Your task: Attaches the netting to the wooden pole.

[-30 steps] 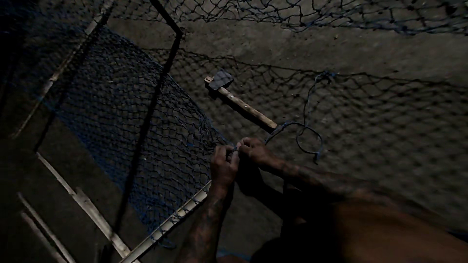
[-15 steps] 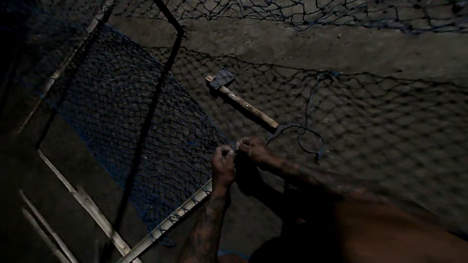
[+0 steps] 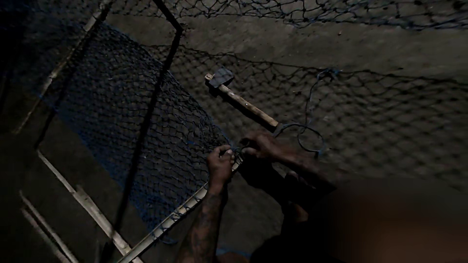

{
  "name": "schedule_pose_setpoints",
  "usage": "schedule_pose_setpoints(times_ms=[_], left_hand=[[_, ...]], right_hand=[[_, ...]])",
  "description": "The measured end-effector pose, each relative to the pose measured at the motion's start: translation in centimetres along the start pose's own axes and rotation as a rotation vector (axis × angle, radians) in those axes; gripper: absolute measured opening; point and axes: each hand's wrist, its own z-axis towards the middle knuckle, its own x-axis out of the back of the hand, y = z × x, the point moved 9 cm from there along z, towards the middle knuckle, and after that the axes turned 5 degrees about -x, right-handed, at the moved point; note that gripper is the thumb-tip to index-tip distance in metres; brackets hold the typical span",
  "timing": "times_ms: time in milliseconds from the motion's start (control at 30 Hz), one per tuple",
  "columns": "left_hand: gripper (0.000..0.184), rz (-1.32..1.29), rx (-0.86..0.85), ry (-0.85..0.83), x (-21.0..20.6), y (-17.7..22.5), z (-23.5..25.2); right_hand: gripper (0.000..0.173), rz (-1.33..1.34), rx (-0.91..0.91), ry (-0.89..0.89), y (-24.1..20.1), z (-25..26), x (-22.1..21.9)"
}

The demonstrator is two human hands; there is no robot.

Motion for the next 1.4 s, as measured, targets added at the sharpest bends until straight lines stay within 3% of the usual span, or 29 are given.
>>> schedule_pose_setpoints(times_ms=[67,133,267,367,533,633,733,800,933,1200,1400], left_hand=[[0.015,-0.008,0.033,-0.007,0.0,0.0,0.0],[0.014,-0.009,0.053,-0.011,0.1,0.2,-0.1],[0.014,0.034,0.035,-0.002,0.8,0.0,-0.1],[0.016,0.050,0.025,-0.015,0.5,-0.3,-0.1],[0.022,0.072,0.066,-0.114,-0.8,-0.5,-0.4],[0.023,0.061,0.087,-0.132,-1.1,-0.7,-0.5],[0.023,0.061,0.125,-0.116,-1.1,-0.8,-0.6],[0.021,0.058,0.103,-0.107,-1.3,-0.6,-0.6],[0.020,0.016,0.092,-0.077,-1.6,-0.7,-0.5],[0.017,0.000,0.095,-0.141,-1.8,-0.6,-0.5],[0.016,0.028,0.070,-0.185,-2.3,-0.6,-0.4]], right_hand=[[0.039,-0.029,0.014,-0.007,-0.2,0.0,-1.6],[0.034,-0.042,0.043,0.034,-0.3,0.2,-2.4],[0.027,-0.010,0.062,0.121,-0.3,0.2,-0.9],[0.024,0.021,0.055,0.079,-0.6,-0.1,0.2],[0.039,0.013,0.146,0.063,-0.5,0.3,-0.3],[0.043,-0.077,0.200,0.293,-1.0,-0.5,0.5],[0.031,-0.130,0.279,0.534,-2.1,-1.9,1.0],[0.026,-0.046,0.275,0.471,-2.5,-2.3,0.1],[0.028,0.179,0.065,0.211,-1.5,-1.4,-1.5],[0.019,0.488,-0.028,0.259,0.3,-0.9,-1.8],[0.017,0.517,0.019,0.298,0.8,-0.8,-2.0]])
